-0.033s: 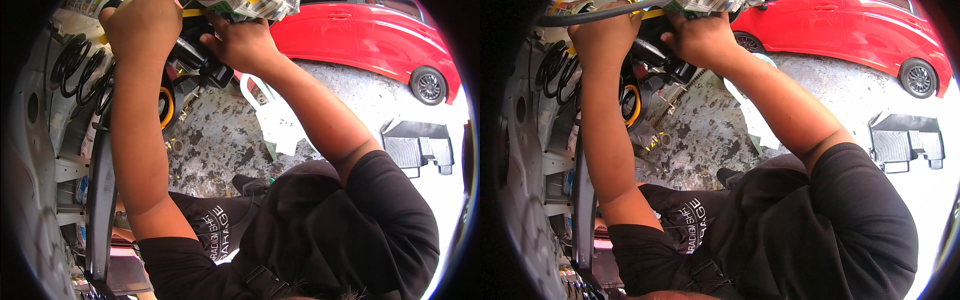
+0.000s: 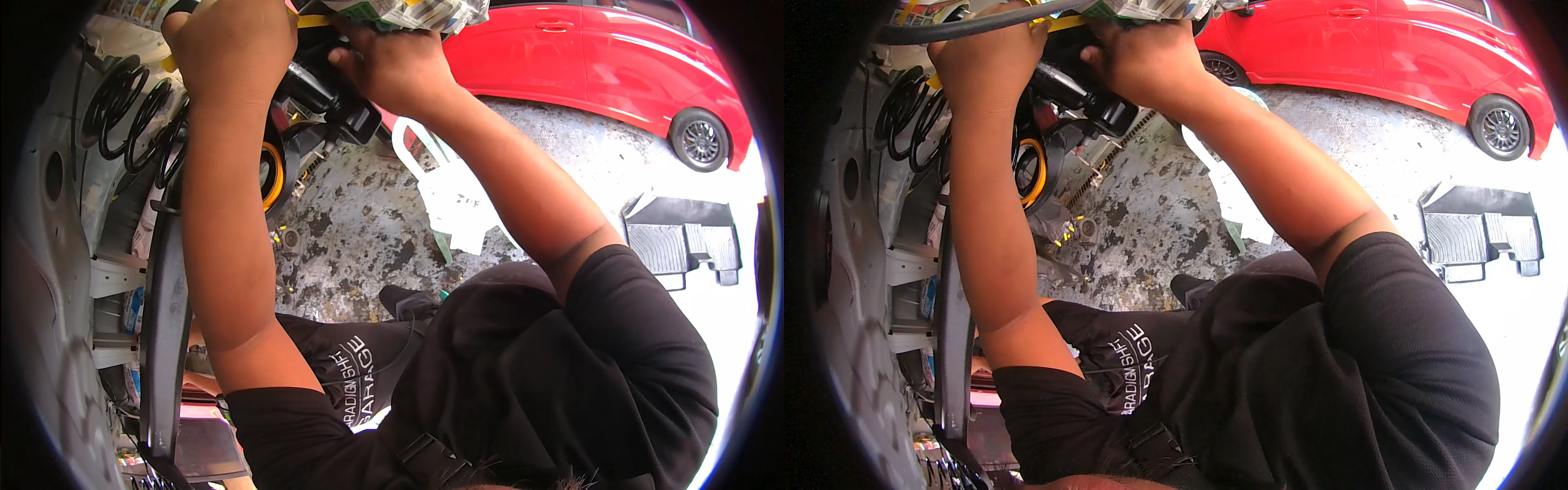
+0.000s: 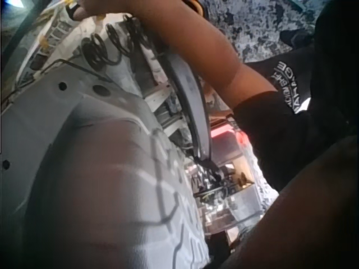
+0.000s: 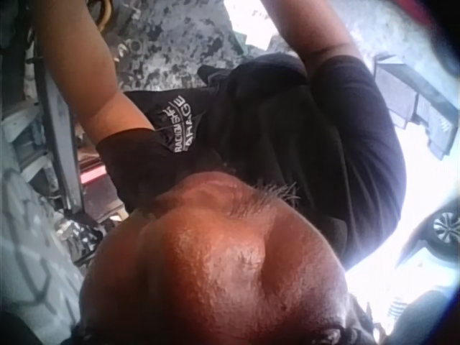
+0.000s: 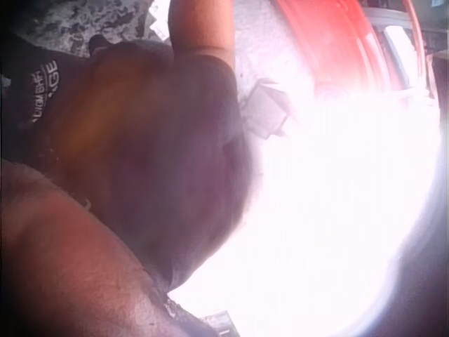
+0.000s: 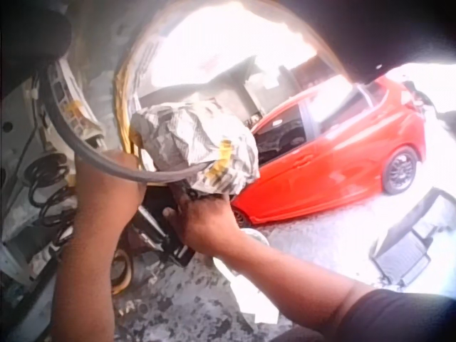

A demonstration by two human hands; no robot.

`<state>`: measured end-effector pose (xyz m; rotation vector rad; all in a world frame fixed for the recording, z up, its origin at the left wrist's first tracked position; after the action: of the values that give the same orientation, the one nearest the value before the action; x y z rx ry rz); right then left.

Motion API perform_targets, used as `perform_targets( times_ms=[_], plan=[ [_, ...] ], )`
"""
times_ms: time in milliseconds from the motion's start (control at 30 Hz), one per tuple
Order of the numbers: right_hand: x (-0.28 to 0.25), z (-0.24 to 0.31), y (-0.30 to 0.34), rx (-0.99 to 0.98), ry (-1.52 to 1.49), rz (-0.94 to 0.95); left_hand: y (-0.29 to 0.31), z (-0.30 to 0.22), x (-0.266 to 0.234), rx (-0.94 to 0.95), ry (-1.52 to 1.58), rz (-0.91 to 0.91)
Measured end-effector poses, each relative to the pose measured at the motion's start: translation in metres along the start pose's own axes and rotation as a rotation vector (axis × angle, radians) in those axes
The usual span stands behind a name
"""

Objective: The person wraps yellow tape around a bundle of cables and a wrapped object, repeatedly adjusting the tape and the bundle to secure them together. The hands manipulate the tape and cables, pulling and smoothing the tape to ensure it adheres properly.

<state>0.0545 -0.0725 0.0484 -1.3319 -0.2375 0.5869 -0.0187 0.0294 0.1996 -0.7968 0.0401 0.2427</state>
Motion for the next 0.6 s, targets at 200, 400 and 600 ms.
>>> perform_targets(
  times_ms=[200, 400, 600],
  plan=[
    [0.006, -0.002, -0.011, 0.103, -0.025, 0.034, 0.005, 0.007, 0.011, 0.096, -0.036, -0.107],
    [0.017, 0.001, -0.035, 0.074, -0.244, -0.231, 0.002, 0.01, 0.007, 0.109, -0.007, -0.054],
    [0.018, 0.002, -0.034, 0.134, -0.224, -0.267, 0.005, -0.003, -0.005, 0.116, 0.017, -0.102]
  ],
)
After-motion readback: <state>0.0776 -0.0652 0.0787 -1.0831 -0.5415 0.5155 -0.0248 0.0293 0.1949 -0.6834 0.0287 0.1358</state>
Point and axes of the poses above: each hand's wrist, its own y-axis away from the middle knuckle, its own x-axis out of the palm, z = x × y, the point moved 1 cm from there along -y, towards the middle knuckle, and after that the axes turned 3 degrees about z, right-handed, at the moved point
